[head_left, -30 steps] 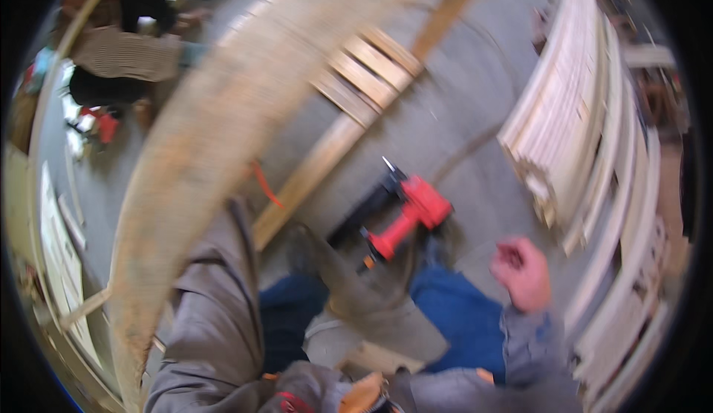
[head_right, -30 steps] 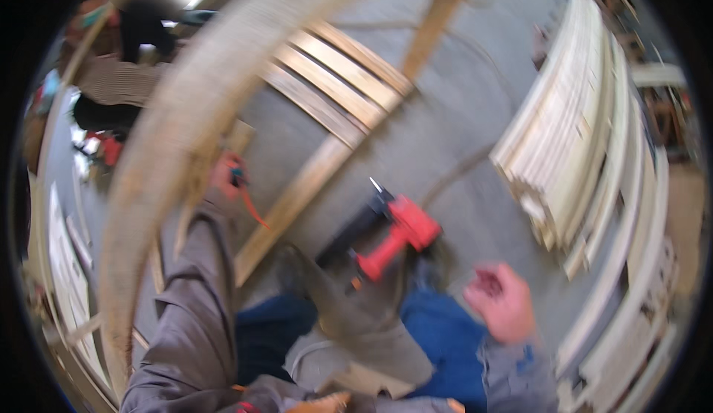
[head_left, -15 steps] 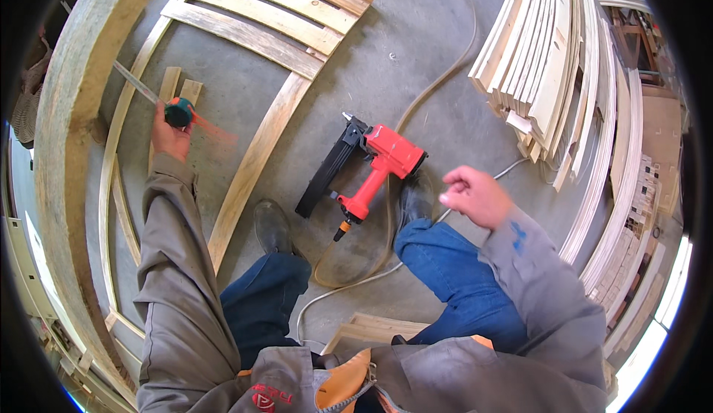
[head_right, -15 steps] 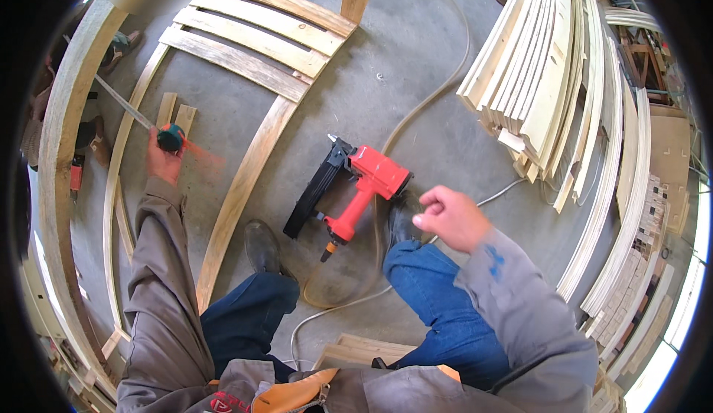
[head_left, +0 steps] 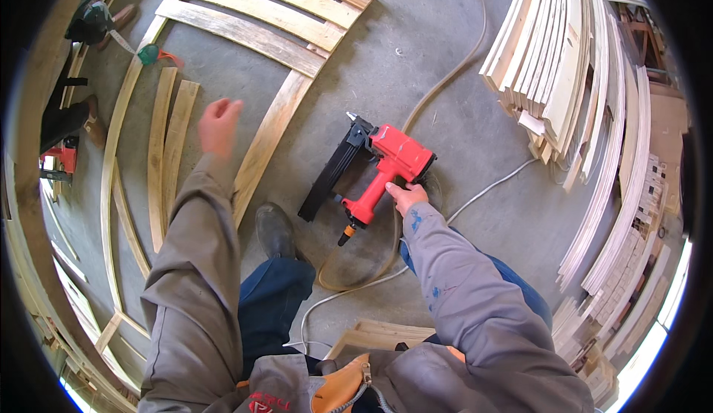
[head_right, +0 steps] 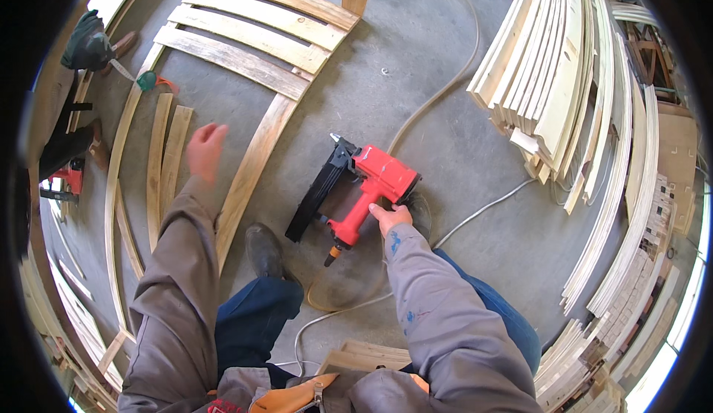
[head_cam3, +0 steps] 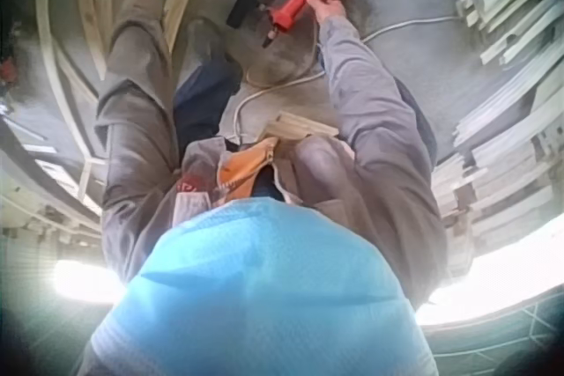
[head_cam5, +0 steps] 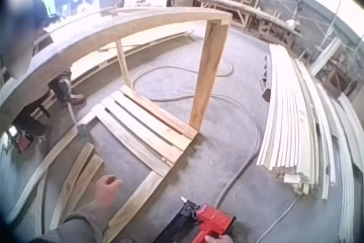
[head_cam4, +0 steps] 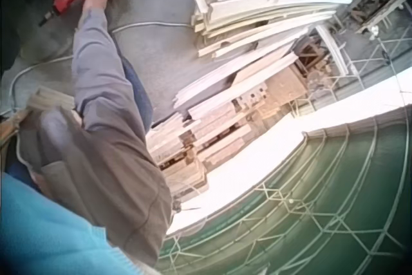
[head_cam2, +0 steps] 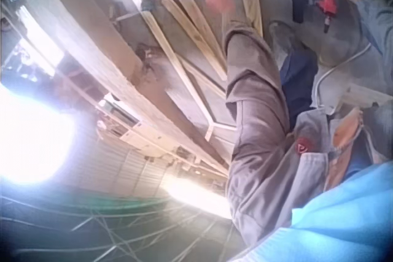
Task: The person assembles a wooden frame on the floor by measuring and nailing wooden slats into place. They use a tape measure to mark positions and a pneumatic nail gun to secure the pieces, working alongside another person.
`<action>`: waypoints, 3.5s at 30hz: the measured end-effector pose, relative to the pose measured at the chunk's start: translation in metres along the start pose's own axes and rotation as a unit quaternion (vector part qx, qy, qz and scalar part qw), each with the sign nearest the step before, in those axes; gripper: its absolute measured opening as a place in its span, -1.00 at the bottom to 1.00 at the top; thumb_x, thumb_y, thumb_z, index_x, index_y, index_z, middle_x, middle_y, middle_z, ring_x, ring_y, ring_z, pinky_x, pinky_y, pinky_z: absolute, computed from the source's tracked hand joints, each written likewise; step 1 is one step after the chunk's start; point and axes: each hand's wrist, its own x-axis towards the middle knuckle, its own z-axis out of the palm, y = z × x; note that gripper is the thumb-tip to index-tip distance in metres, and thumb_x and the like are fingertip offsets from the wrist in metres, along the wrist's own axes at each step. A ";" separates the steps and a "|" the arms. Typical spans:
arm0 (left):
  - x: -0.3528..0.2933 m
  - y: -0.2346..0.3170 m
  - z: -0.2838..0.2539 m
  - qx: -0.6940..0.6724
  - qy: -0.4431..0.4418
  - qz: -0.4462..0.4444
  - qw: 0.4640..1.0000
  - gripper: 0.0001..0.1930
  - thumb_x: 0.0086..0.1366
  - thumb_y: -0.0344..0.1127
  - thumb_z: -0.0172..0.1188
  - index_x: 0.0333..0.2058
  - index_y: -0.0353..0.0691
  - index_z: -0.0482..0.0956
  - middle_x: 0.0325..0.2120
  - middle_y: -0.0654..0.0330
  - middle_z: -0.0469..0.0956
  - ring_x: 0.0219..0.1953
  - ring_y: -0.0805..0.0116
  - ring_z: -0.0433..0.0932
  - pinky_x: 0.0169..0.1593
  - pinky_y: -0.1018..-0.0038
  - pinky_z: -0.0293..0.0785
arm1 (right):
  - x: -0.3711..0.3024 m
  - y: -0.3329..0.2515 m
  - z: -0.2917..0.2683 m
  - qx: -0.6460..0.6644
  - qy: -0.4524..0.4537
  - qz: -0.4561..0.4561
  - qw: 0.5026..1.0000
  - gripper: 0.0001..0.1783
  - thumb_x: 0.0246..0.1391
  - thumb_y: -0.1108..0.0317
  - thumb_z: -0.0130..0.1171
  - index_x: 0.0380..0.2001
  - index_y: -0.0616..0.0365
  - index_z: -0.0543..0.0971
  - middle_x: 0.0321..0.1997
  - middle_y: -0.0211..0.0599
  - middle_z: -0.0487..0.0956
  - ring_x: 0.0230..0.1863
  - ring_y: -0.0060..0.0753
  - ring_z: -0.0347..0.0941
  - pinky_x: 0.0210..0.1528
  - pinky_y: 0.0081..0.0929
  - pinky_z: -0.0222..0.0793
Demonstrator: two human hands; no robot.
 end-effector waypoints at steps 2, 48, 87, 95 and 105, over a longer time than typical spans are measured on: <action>-0.005 0.010 0.040 0.123 -0.006 0.106 0.987 -0.45 0.12 -0.07 0.47 0.03 -0.25 0.60 0.01 0.04 0.54 0.01 0.21 0.54 0.07 0.34 0.50 | 0.006 -0.002 0.006 0.062 -0.011 -0.004 0.998 -0.14 -0.10 0.16 0.55 0.16 0.45 0.41 -0.01 -0.01 0.60 -0.09 -0.30 0.58 -0.09 -0.32 0.52; 0.019 0.077 0.182 0.489 -0.052 0.175 0.853 -0.33 0.11 -0.22 0.25 0.27 0.21 0.42 0.30 -0.14 0.23 -0.06 -0.12 0.63 0.03 0.16 0.55 | -0.043 -0.051 -0.003 0.225 -0.146 0.092 0.959 -0.49 0.06 0.25 0.44 0.07 0.06 0.53 -0.04 -0.37 0.63 -0.10 -0.37 0.57 -0.15 -0.31 0.48; 0.028 0.068 0.145 0.509 -0.121 0.240 0.818 -0.46 0.29 -0.01 0.06 0.20 -0.05 0.54 0.22 0.13 0.42 0.24 0.03 0.39 0.27 0.13 0.35 | -0.063 -0.051 0.039 0.397 -0.133 0.045 0.907 -0.63 0.07 0.53 0.38 -0.06 0.28 0.52 -0.05 -0.20 0.63 -0.04 -0.34 0.56 0.10 -0.28 0.44; 0.027 0.037 0.124 0.403 -0.148 0.264 0.864 -0.52 0.22 -0.24 0.08 0.14 -0.14 0.52 0.30 0.17 0.37 0.28 0.14 0.38 0.29 0.19 0.31 | -0.053 -0.064 0.038 0.429 -0.139 0.043 0.892 -0.70 0.13 0.48 0.31 -0.08 0.19 0.50 -0.16 -0.16 0.63 -0.17 -0.15 0.58 -0.02 -0.10 0.51; 0.016 0.047 0.111 0.467 -0.147 0.255 0.834 -0.45 0.24 -0.37 0.00 0.24 -0.03 0.46 0.38 0.31 0.29 0.23 0.23 0.46 0.26 0.10 0.30 | -0.091 -0.166 -0.007 0.290 -0.160 -0.069 0.941 -0.70 -0.13 0.58 0.18 -0.23 0.25 0.49 -0.46 -0.27 0.52 -0.52 -0.33 0.50 -0.43 -0.27 0.54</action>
